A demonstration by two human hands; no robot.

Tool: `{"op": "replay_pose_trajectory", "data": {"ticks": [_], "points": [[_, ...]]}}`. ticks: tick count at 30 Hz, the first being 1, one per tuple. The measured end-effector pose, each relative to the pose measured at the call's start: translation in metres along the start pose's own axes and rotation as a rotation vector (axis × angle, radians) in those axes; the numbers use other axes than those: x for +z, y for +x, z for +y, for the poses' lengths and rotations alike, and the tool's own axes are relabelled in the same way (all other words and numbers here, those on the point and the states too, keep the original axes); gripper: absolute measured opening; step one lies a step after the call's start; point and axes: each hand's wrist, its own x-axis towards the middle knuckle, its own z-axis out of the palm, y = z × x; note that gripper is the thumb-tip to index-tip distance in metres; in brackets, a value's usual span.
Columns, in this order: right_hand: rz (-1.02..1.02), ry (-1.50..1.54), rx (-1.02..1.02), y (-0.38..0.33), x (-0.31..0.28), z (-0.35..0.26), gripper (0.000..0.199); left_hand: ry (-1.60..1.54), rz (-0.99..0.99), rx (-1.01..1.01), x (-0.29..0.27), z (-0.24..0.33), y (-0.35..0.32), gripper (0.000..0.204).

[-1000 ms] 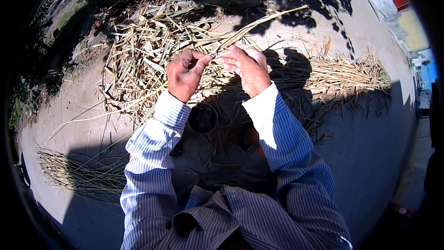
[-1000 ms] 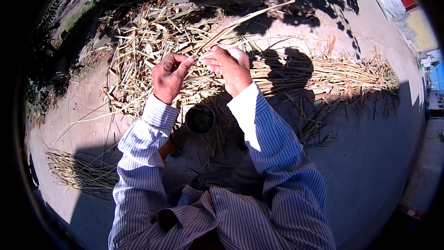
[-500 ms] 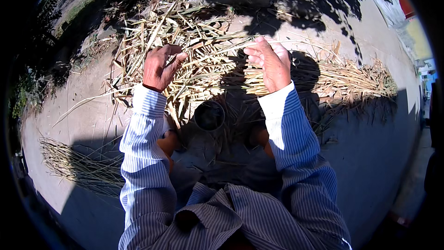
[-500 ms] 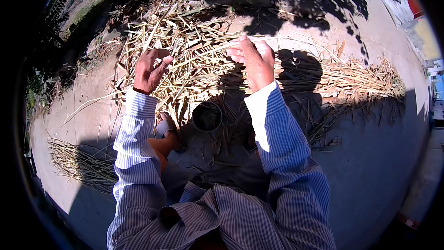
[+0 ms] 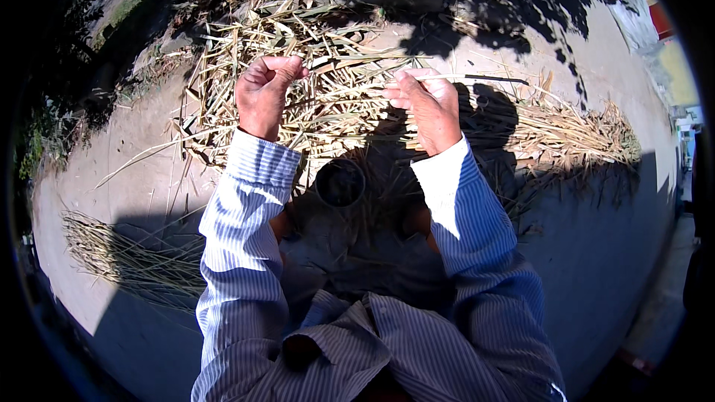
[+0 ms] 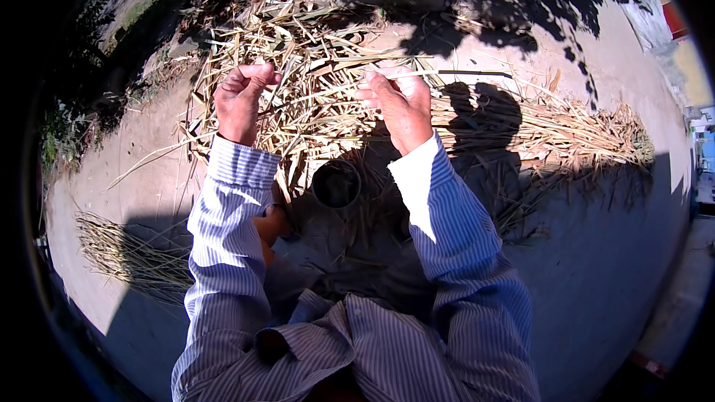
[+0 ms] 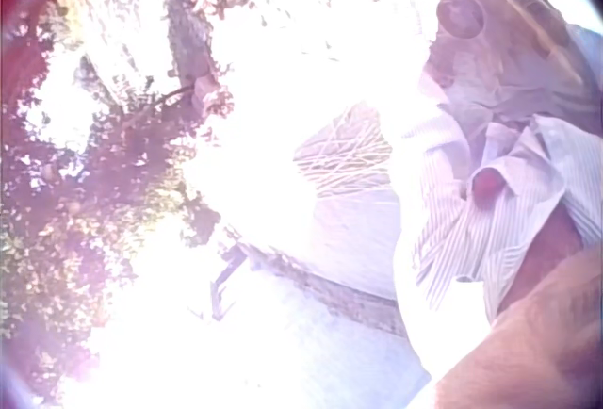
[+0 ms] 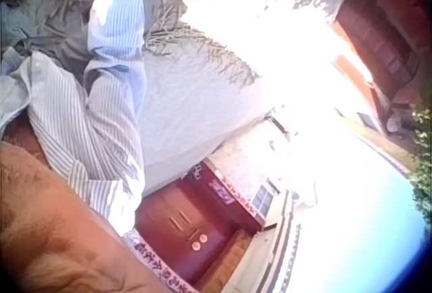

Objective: The person sits on the ground and repeatedly picks up dried plant stalks, strips off leaves or sheaths by hand, and discards the stripped pieces. The person handles the stalks one at a time, separating usable parts from waste.

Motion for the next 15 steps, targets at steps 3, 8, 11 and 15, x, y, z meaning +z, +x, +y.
{"op": "replay_pose_trajectory", "data": {"ticks": [3, 8, 11, 15], "points": [[-0.014, -0.007, 0.083, 0.002, -0.007, -0.010, 0.032, 0.533, 0.054, 0.120, -0.039, 0.000, 0.009, 0.021], [-0.027, 0.000, 0.083, 0.000, -0.003, -0.010, 0.031, 0.950, -0.320, 0.403, -0.004, 0.008, -0.013, 0.034], [-0.063, 0.038, 0.093, 0.001, -0.002, -0.009, 0.028, 0.764, -0.395, 0.058, 0.001, 0.002, -0.021, 0.033], [-0.107, 0.024, 0.185, 0.002, -0.001, -0.010, 0.026, 0.638, -0.496, -0.061, -0.007, -0.010, -0.023, 0.029]]}}
